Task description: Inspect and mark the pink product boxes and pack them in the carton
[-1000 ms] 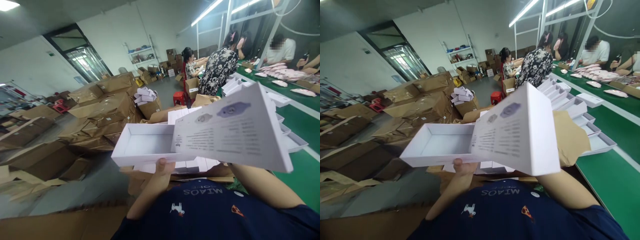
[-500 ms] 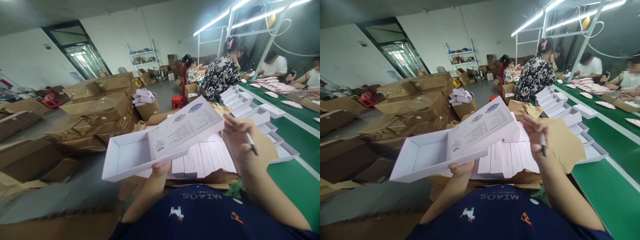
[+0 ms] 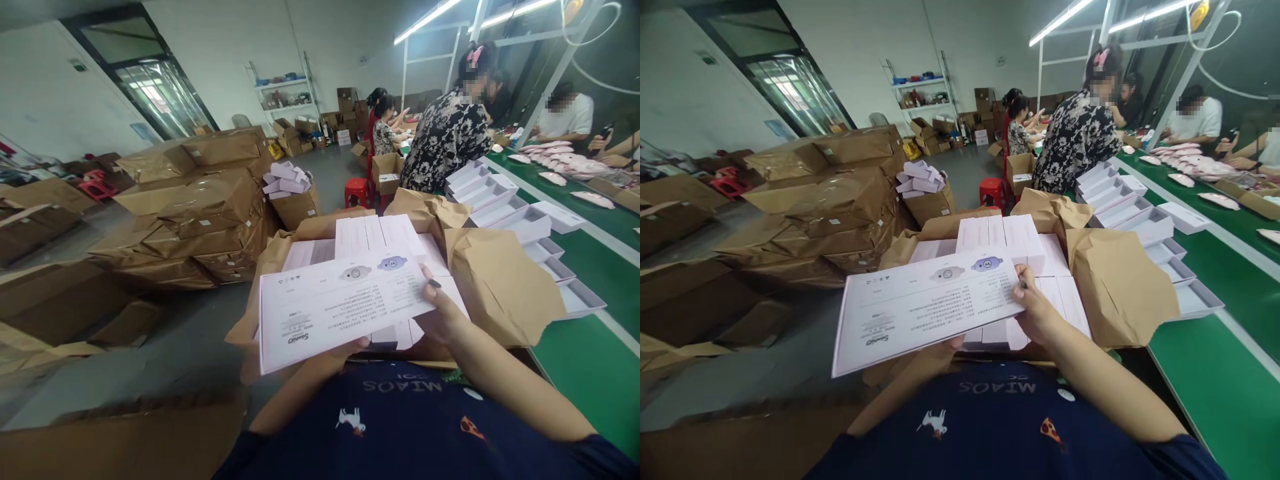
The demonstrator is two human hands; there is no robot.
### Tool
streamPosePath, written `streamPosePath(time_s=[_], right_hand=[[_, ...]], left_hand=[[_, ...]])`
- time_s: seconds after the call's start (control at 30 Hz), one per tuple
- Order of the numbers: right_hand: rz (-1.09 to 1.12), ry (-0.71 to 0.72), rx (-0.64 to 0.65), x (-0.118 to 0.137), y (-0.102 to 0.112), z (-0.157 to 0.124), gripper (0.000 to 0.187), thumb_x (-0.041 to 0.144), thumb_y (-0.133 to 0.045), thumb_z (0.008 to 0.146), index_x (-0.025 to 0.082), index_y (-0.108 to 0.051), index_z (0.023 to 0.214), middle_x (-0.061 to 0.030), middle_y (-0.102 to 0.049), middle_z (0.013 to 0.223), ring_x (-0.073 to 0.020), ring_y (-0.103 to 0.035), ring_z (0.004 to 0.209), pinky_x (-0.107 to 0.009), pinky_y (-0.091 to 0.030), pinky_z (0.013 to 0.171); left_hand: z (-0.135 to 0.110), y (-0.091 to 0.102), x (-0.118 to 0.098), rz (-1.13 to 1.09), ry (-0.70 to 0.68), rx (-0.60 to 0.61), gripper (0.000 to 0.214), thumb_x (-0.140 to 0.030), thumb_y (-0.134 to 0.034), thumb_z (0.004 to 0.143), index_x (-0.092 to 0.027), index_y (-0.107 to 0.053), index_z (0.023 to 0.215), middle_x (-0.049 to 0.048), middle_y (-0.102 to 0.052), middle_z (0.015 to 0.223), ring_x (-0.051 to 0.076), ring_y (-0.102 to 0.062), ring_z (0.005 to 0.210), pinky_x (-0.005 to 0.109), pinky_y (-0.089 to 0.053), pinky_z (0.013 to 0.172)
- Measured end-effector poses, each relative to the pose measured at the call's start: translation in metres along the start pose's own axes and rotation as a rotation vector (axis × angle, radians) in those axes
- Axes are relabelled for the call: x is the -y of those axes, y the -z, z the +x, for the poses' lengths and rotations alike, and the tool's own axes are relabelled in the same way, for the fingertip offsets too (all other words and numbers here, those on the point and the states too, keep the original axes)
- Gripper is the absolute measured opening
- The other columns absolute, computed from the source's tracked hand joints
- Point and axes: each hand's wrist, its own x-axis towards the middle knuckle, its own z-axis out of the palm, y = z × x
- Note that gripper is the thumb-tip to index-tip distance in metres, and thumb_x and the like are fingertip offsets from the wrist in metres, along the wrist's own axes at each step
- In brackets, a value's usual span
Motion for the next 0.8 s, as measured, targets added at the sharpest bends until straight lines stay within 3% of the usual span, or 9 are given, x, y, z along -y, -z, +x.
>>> streamPosePath(time_s=[0.1,0.2,0.3,0.37,0.43,0.5,0.6,0.7,0.8], right_hand=[[0.016,-0.087,-0.054,0.002,0.018,0.006,0.055,0.061,-0.064,0.068,0.029,-0.032,0.099,-0.002,-0.061,0.09,-0.0267,-0.066,0.081,-0.039,-0.051,0.065],[-0.001,-0.062,-0.107,0.0,0.042,0.009,0.052,0.051,-0.067,0.065,0.029,-0.03,0.094,0.0022,-0.057,0.085,-0.0223,-0.062,0.072,-0.034,-0.048,0.061],[-0.043,-0.133,-0.098,-0.016,0.048,0.013,0.053,0.043,-0.07,0.063,0.029,-0.028,0.091,0.0013,-0.061,0.094,-0.0209,-0.064,0.075,-0.031,-0.047,0.06],[-0.085,-0.208,-0.063,-0.03,0.043,0.017,0.051,0.044,-0.07,0.066,0.029,-0.027,0.089,-0.0043,-0.064,0.111,-0.023,-0.067,0.088,-0.034,-0.051,0.066],[-0.183,-0.2,-0.079,-0.036,0.036,0.022,0.05,0.049,-0.07,0.07,0.028,-0.029,0.089,-0.0099,-0.061,0.126,-0.0265,-0.065,0.108,-0.041,-0.053,0.078],[-0.355,-0.05,-0.187,-0.027,0.032,0.026,0.051,0.05,-0.073,0.071,0.028,-0.031,0.09,-0.0117,-0.06,0.131,-0.0284,-0.058,0.123,-0.048,-0.05,0.093],[-0.433,0.241,-0.305,0.011,0.024,0.031,0.049,0.055,-0.071,0.077,0.029,-0.031,0.085,-0.0038,-0.069,0.099,-0.0262,-0.068,0.102,-0.05,-0.049,0.095],[-0.3,0.208,-0.017,0.049,0.002,0.039,0.051,0.077,-0.052,0.083,0.029,-0.04,0.09,0.0011,-0.066,0.07,-0.0223,-0.068,0.063,-0.044,-0.055,0.071],[-0.323,0.08,0.236,0.053,-0.028,0.063,0.059,0.079,-0.044,0.087,0.024,-0.05,0.108,-0.0032,-0.071,0.083,-0.0182,-0.067,0.066,-0.035,-0.052,0.062]], left_hand=[[0.002,0.011,0.005,-0.186,0.065,-0.039,0.069,-0.059,-0.072,0.077,-0.029,-0.058,0.139,0.0118,-0.07,0.126,0.039,-0.062,0.124,0.063,-0.052,0.101],[0.021,0.051,0.017,-0.351,0.075,-0.077,0.081,-0.063,-0.077,0.066,-0.024,-0.06,0.135,0.0148,-0.068,0.129,0.043,-0.058,0.127,0.064,-0.049,0.104],[0.033,0.093,0.026,-0.369,0.082,-0.341,0.088,-0.057,-0.073,0.071,-0.022,-0.044,0.146,0.0189,-0.05,0.151,0.039,-0.048,0.14,0.061,-0.034,0.118],[0.033,0.104,0.019,-0.257,0.022,-0.389,0.086,-0.054,-0.069,0.076,-0.024,-0.036,0.15,0.0188,-0.038,0.159,0.036,-0.038,0.147,0.059,-0.026,0.122],[0.031,0.097,0.003,-0.044,-0.065,-0.188,0.094,-0.059,-0.07,0.076,-0.024,-0.031,0.154,0.018,-0.03,0.164,0.038,-0.027,0.152,0.061,-0.022,0.123],[0.03,0.08,-0.017,0.204,-0.068,0.063,0.113,-0.067,-0.077,0.067,-0.022,-0.026,0.158,0.0209,-0.026,0.165,0.046,-0.023,0.152,0.069,-0.019,0.121],[0.034,0.055,-0.037,0.417,-0.021,0.136,0.122,-0.072,-0.077,0.061,-0.016,-0.027,0.157,0.0278,-0.038,0.156,0.054,-0.034,0.143,0.078,-0.025,0.113],[0.037,0.046,-0.042,0.475,-0.024,0.135,0.12,-0.07,-0.073,0.067,-0.016,-0.019,0.158,0.028,-0.039,0.154,0.053,-0.037,0.14,0.076,-0.029,0.112],[0.037,0.044,-0.044,0.511,-0.084,0.17,0.112,-0.058,-0.07,0.074,-0.021,-0.007,0.159,0.0237,-0.025,0.163,0.048,-0.025,0.149,0.072,-0.02,0.118]])
